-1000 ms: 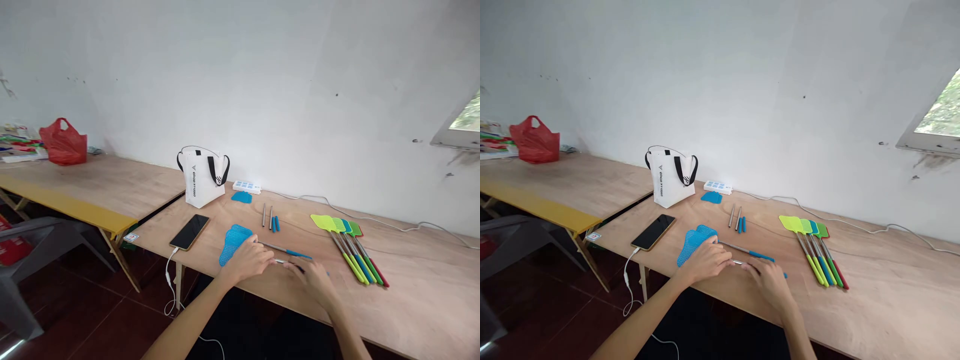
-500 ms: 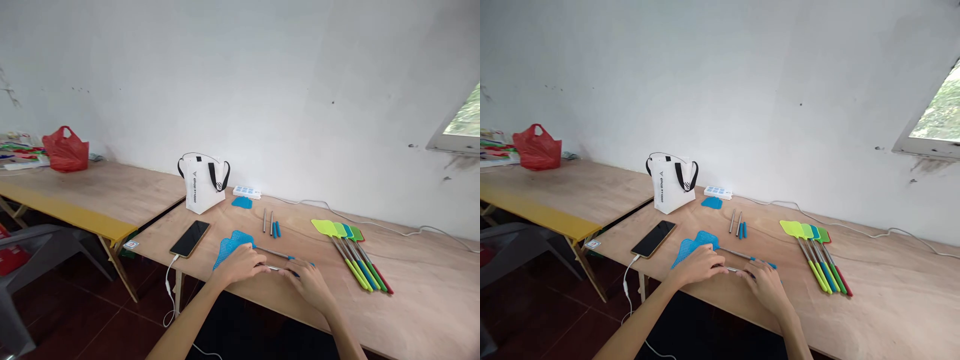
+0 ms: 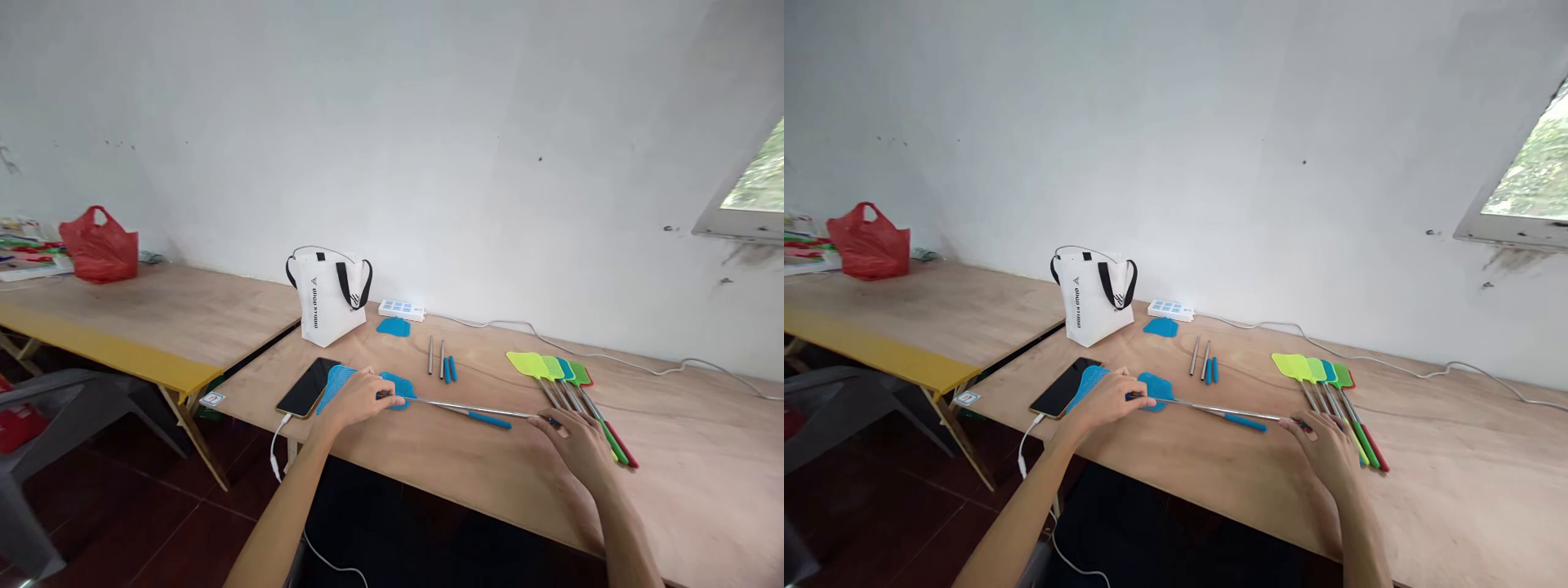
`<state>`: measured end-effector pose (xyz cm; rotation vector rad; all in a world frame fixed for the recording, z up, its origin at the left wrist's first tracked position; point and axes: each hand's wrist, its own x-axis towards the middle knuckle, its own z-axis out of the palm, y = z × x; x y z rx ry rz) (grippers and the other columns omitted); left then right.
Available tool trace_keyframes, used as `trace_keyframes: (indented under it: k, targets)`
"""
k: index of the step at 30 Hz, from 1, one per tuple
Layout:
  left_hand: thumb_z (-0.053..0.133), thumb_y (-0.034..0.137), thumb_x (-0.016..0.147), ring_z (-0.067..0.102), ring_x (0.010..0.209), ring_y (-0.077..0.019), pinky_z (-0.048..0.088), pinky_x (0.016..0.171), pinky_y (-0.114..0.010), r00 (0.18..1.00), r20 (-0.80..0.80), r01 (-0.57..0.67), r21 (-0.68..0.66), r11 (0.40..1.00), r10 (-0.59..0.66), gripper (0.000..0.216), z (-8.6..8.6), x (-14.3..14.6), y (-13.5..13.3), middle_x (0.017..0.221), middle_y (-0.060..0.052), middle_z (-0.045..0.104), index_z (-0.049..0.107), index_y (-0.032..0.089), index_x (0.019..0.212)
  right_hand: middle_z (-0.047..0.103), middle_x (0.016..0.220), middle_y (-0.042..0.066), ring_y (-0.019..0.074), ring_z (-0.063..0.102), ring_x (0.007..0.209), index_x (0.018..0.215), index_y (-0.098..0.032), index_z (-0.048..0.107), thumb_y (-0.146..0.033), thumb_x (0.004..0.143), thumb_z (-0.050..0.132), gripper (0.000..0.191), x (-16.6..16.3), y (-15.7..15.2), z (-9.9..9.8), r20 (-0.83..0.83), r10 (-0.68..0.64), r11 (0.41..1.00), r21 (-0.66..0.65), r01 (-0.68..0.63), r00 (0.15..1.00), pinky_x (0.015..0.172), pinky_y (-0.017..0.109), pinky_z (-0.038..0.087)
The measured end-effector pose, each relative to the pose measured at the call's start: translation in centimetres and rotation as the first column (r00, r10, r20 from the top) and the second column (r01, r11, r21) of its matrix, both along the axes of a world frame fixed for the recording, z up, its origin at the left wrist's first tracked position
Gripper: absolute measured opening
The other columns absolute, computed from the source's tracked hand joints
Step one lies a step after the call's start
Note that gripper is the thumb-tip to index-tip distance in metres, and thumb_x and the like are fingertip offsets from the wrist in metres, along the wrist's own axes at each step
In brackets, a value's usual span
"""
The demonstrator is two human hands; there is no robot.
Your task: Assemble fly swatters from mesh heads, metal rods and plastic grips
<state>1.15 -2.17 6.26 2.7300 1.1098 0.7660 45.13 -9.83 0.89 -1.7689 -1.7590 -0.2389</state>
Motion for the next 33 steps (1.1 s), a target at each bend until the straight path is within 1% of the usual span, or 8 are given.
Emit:
trace_keyframes:
  k: [3, 7, 15, 18, 21, 25, 27, 33]
  targets:
    - [0.044, 0.051, 0.105, 0.048, 0.058, -0.0141, 0.033, 0.073, -0.033, 1.000, -0.013, 0.013, 0.059, 0.998, -0.012, 0.051, 0.6, 0.5, -0.5, 0.062, 0.003, 0.061, 0.061, 0.021, 0.068, 0.077, 0.091, 0.006, 0.0247, 0.067, 0.077, 0.082, -0.028, 0.074, -0.074, 0.094, 0.035, 0.061, -0.8, -0.1, 0.6, -0.023, 0.037, 0.999, 0.002, -0.037, 0.999, 0.083, 0.041, 0.045]
    - [0.041, 0.047, 0.108, 0.047, 0.058, -0.0139, 0.031, 0.077, -0.034, 0.999, -0.035, -0.014, 0.153, 0.988, 0.019, 0.050, 1.3, 1.4, -1.3, 0.061, 0.003, 0.058, 0.057, 0.020, 0.069, 0.078, 0.095, 0.004, 0.0259, 0.069, 0.085, 0.083, -0.030, 0.074, -0.074, 0.095, 0.034, 0.060, -1.2, -0.5, 1.4, -0.019, 0.102, 0.995, -0.018, -0.102, 0.995, 0.078, 0.038, 0.045]
    - [0.040, 0.045, 0.108, 0.050, 0.062, -0.0145, 0.029, 0.077, -0.034, 0.999, -0.041, -0.011, 0.180, 0.984, 0.019, 0.048, 1.5, 0.9, -1.7, 0.065, 0.002, 0.062, 0.058, 0.020, 0.071, 0.076, 0.084, 0.003, 0.0241, 0.068, 0.074, 0.081, -0.030, 0.071, -0.071, 0.097, 0.034, 0.057, -1.9, -1.6, 3.1, 0.046, 0.094, 0.993, -0.076, -0.090, 0.994, 0.070, 0.034, 0.043]
    - [0.040, 0.044, 0.108, 0.051, 0.061, -0.0145, 0.030, 0.076, -0.034, 0.997, -0.071, 0.003, 0.194, 0.981, 0.011, 0.049, 1.6, 1.1, -2.1, 0.064, 0.001, 0.062, 0.057, 0.019, 0.069, 0.076, 0.085, 0.004, 0.0251, 0.069, 0.078, 0.082, -0.030, 0.070, -0.068, 0.098, 0.033, 0.056, -4.0, -1.3, 3.0, -0.002, 0.176, 0.976, -0.132, -0.174, 0.984, 0.072, 0.033, 0.044]
    - [0.045, 0.039, 0.107, 0.055, 0.064, -0.0158, 0.032, 0.080, -0.035, 0.988, -0.150, 0.066, 0.236, 0.970, -0.031, 0.043, 1.5, 3.1, -3.1, 0.064, 0.001, 0.064, 0.058, 0.019, 0.070, 0.077, 0.086, 0.005, 0.0264, 0.071, 0.086, 0.083, -0.029, 0.070, -0.066, 0.100, 0.033, 0.055, -8.2, -0.6, 2.1, -0.080, 0.292, 0.933, -0.194, -0.302, 0.953, 0.073, 0.031, 0.045]
    - [0.051, 0.030, 0.105, 0.061, 0.067, -0.0184, 0.035, 0.084, -0.038, 0.967, -0.249, 0.138, 0.304, 0.942, -0.061, 0.036, 1.0, 6.4, -4.6, 0.066, -0.001, 0.067, 0.058, 0.019, 0.072, 0.073, 0.075, 0.004, 0.0225, 0.068, 0.073, 0.078, -0.026, 0.067, -0.062, 0.103, 0.030, 0.057, -13.4, -0.2, 1.0, -0.151, 0.397, 0.888, -0.187, -0.421, 0.905, 0.067, 0.028, 0.042]
    - [0.052, 0.028, 0.104, 0.062, 0.067, -0.0186, 0.036, 0.084, -0.038, 0.964, -0.261, 0.144, 0.318, 0.937, -0.060, 0.034, 0.8, 7.3, -5.0, 0.066, 0.000, 0.067, 0.058, 0.019, 0.072, 0.070, 0.070, 0.003, 0.0203, 0.065, 0.069, 0.075, -0.025, 0.066, -0.061, 0.103, 0.030, 0.058, -14.2, -0.3, 0.9, -0.157, 0.419, 0.880, -0.172, -0.442, 0.895, 0.066, 0.026, 0.041]
    - [0.054, 0.028, 0.104, 0.065, 0.069, -0.0177, 0.037, 0.089, -0.038, 0.969, -0.240, 0.130, 0.324, 0.937, -0.052, 0.033, 0.1, 7.7, -5.2, 0.065, 0.002, 0.066, 0.057, 0.019, 0.072, 0.070, 0.070, 0.002, 0.0192, 0.065, 0.068, 0.077, -0.025, 0.068, -0.063, 0.102, 0.032, 0.059, -13.8, -0.5, 1.4, -0.184, 0.398, 0.883, -0.188, -0.429, 0.899, 0.067, 0.025, 0.041]
